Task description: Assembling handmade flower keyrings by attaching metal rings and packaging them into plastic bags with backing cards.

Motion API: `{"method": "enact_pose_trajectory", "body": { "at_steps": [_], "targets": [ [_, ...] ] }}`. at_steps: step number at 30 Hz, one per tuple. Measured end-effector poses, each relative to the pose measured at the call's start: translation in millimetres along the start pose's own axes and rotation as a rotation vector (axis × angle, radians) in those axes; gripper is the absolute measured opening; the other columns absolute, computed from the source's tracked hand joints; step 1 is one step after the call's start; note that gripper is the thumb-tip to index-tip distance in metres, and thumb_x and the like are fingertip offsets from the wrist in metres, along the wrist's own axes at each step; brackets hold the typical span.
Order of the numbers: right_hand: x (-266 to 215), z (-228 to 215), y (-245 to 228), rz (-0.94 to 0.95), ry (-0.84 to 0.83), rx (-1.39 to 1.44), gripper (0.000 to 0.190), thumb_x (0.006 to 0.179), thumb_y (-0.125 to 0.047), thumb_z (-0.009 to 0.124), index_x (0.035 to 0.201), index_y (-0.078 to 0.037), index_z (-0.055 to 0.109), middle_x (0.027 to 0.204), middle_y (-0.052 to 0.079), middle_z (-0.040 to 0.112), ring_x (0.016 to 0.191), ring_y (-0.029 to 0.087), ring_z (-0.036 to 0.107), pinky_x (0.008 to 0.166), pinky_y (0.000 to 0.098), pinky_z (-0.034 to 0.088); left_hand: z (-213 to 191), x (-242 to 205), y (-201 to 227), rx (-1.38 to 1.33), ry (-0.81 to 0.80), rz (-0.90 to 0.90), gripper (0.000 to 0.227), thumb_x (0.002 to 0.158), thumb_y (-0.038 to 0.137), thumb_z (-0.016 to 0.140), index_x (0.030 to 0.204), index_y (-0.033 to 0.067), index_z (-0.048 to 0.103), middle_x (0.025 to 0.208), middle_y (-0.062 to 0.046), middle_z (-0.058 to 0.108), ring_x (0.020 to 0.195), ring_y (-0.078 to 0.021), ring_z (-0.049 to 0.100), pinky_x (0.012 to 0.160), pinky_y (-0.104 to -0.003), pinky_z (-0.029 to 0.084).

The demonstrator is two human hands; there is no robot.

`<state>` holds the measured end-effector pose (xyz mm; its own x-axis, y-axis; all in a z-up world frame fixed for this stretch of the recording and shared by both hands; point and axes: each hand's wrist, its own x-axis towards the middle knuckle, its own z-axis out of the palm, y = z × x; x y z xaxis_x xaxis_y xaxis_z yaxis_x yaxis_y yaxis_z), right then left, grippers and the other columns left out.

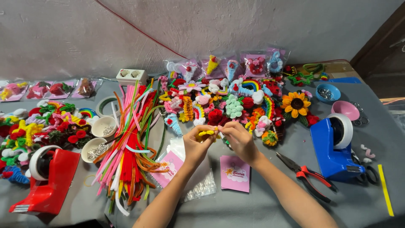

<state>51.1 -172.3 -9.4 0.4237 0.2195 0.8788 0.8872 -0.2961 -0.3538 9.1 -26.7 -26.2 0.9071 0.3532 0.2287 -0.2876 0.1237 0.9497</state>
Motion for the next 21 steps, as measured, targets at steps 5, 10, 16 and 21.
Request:
{"method": "enact_pose_trajectory", "body": {
  "at_steps": [5, 10, 16, 21],
  "targets": [
    [-21.7, 5.6, -2.4, 0.193, 0.026, 0.243, 0.017, 0.089, 0.005, 0.074, 0.104, -0.002, 0.075, 0.091, 0.009, 0.078, 0.082, 0.021, 0.077, 0.076, 0.0334, 0.062, -1.8, 3.9, -9.0, -0.275, -0.003, -0.142, 0.021, 0.078, 0.000, 0.088, 0.094, 0.0000, 0.074, 0.091, -0.016, 0.078, 0.082, -0.0192, 0.074, 0.076, -0.034, 0.062],
    [-29.7, 7.4, -0.8, 0.371, 0.139, 0.451, 0.011, 0.091, 0.005, 0.073, 0.100, 0.004, 0.068, 0.089, 0.013, 0.080, 0.086, 0.017, 0.078, 0.080, 0.0315, 0.062, -9.3, 13.1, -49.6, -0.430, -0.081, -0.247, 0.019, 0.086, 0.002, 0.082, 0.101, 0.0024, 0.072, 0.092, -0.018, 0.076, 0.086, -0.0255, 0.076, 0.080, -0.036, 0.062],
    [-5.5, 1.5, -8.3, 0.004, 0.143, 0.170, 0.011, 0.086, 0.009, 0.075, 0.092, 0.001, 0.079, 0.083, 0.010, 0.079, 0.075, 0.023, 0.078, 0.073, 0.0322, 0.063, -2.0, 5.6, -11.6, -0.305, -0.043, -0.197, 0.021, 0.081, 0.002, 0.087, 0.097, 0.0012, 0.074, 0.092, -0.014, 0.075, 0.085, -0.0218, 0.074, 0.077, -0.033, 0.060],
    [-2.3, 5.6, 5.0, -0.084, 0.063, 0.007, 0.012, 0.089, 0.000, 0.075, 0.095, -0.009, 0.081, 0.082, 0.000, 0.077, 0.073, 0.018, 0.075, 0.071, 0.0303, 0.063, -1.0, 1.6, 8.3, -0.059, 0.004, -0.103, 0.019, 0.075, 0.001, 0.091, 0.089, 0.0036, 0.078, 0.091, -0.013, 0.081, 0.084, -0.0155, 0.075, 0.077, -0.027, 0.062]
  ]
}}
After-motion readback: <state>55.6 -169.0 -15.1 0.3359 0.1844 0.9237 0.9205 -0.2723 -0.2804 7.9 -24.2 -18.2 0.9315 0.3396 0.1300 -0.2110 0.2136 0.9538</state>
